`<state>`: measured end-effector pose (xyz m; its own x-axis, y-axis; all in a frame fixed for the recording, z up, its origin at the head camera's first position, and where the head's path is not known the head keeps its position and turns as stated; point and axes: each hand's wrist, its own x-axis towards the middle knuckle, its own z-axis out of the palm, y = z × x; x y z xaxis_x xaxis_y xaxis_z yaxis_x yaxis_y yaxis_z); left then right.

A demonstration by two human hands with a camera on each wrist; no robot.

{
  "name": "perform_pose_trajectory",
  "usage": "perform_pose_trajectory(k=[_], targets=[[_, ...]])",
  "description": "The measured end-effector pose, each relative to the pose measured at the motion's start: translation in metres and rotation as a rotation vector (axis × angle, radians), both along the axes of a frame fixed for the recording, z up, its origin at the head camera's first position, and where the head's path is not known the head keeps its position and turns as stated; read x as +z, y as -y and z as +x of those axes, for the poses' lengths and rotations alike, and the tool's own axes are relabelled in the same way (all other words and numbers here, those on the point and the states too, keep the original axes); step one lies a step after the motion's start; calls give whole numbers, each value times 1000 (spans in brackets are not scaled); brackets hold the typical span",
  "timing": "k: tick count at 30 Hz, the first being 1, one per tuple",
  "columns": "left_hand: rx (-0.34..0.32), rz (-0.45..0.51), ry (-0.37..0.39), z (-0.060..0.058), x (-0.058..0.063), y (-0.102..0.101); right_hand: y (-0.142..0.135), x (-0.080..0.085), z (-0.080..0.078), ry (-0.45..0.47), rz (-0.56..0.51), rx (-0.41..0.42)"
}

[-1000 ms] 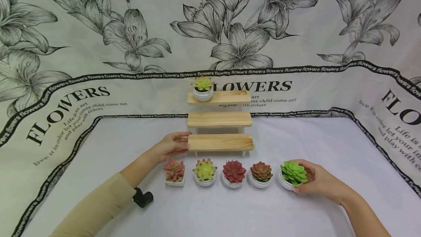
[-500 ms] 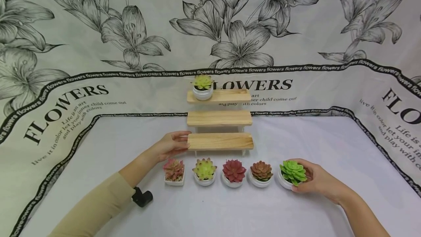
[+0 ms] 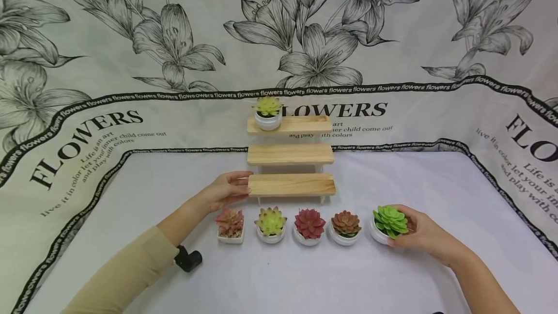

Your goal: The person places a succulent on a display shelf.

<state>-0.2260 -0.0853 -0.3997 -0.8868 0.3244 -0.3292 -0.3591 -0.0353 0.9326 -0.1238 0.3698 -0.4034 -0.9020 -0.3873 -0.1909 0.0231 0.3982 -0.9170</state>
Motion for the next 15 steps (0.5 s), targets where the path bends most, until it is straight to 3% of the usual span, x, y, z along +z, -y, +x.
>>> perform_pose_trajectory(k=[15], targets=[[1, -2, 2, -3, -5, 0, -2, 5, -3, -25, -14, -64]])
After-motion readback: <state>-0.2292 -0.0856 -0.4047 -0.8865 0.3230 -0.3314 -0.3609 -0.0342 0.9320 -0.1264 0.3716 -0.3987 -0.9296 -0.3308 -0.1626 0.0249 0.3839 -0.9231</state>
